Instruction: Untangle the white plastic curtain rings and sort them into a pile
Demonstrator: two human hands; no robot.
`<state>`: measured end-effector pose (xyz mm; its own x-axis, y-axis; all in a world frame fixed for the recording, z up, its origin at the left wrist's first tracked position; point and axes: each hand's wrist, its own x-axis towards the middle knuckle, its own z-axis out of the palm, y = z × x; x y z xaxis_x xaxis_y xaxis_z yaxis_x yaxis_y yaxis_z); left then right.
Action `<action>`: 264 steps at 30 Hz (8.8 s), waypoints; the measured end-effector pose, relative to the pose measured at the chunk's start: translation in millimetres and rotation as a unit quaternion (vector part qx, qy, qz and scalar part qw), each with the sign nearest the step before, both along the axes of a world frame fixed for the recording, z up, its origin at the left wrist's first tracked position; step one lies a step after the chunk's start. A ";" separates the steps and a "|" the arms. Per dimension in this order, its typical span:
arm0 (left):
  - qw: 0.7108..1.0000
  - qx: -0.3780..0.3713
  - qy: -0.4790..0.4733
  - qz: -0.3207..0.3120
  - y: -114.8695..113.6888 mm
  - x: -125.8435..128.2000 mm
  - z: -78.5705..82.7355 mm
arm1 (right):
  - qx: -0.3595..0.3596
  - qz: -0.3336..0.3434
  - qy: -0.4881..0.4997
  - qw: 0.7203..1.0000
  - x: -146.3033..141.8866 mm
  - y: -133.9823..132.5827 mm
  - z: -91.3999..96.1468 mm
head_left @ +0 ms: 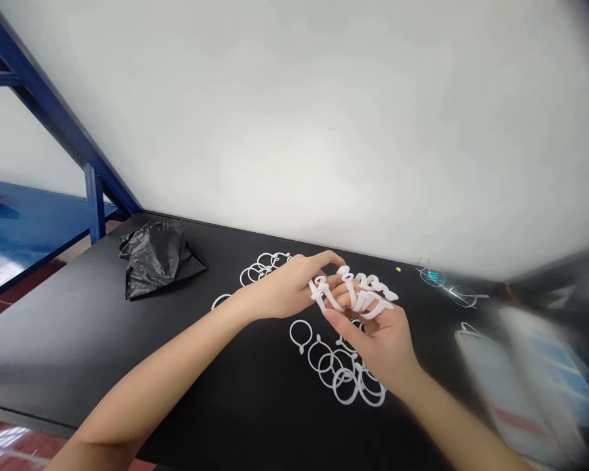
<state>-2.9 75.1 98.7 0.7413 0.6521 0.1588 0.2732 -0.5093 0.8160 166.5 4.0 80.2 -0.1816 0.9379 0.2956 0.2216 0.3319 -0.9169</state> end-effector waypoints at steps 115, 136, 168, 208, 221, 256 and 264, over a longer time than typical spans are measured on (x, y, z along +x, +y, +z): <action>0.920 0.093 0.360 -0.120 -12.9 29.3 -43.8 | -0.218 0.128 -0.378 0.891 57.2 58.9 4.3; 0.907 0.167 0.369 -0.116 -17.5 34.8 -53.8 | -0.244 0.128 -0.472 0.837 65.7 68.3 -19.3; 0.867 -0.440 -0.233 0.004 7.1 14.3 -15.1 | 0.174 0.004 -0.145 0.974 46.3 39.4 22.8; 0.883 -0.383 -0.270 0.025 4.0 15.2 -15.8 | 0.130 -0.042 -0.018 0.991 45.0 36.5 21.6; 0.968 0.122 -0.218 0.029 -17.9 22.0 -14.1 | -0.205 0.225 0.107 0.946 36.8 43.9 4.6; 0.907 -0.280 -0.256 -0.182 -5.9 3.5 -1.5 | -0.278 0.212 0.215 0.912 31.1 40.3 9.2; 0.892 -0.322 -0.279 -0.147 2.7 4.0 -12.3 | -0.261 0.231 0.248 0.904 25.8 35.0 8.2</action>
<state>1.1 77.8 86.4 0.8182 0.5313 0.2197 -0.3364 0.1325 0.9324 192.3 39.0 88.4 -0.5562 0.8310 -0.0125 -0.3108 -0.2219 -0.9242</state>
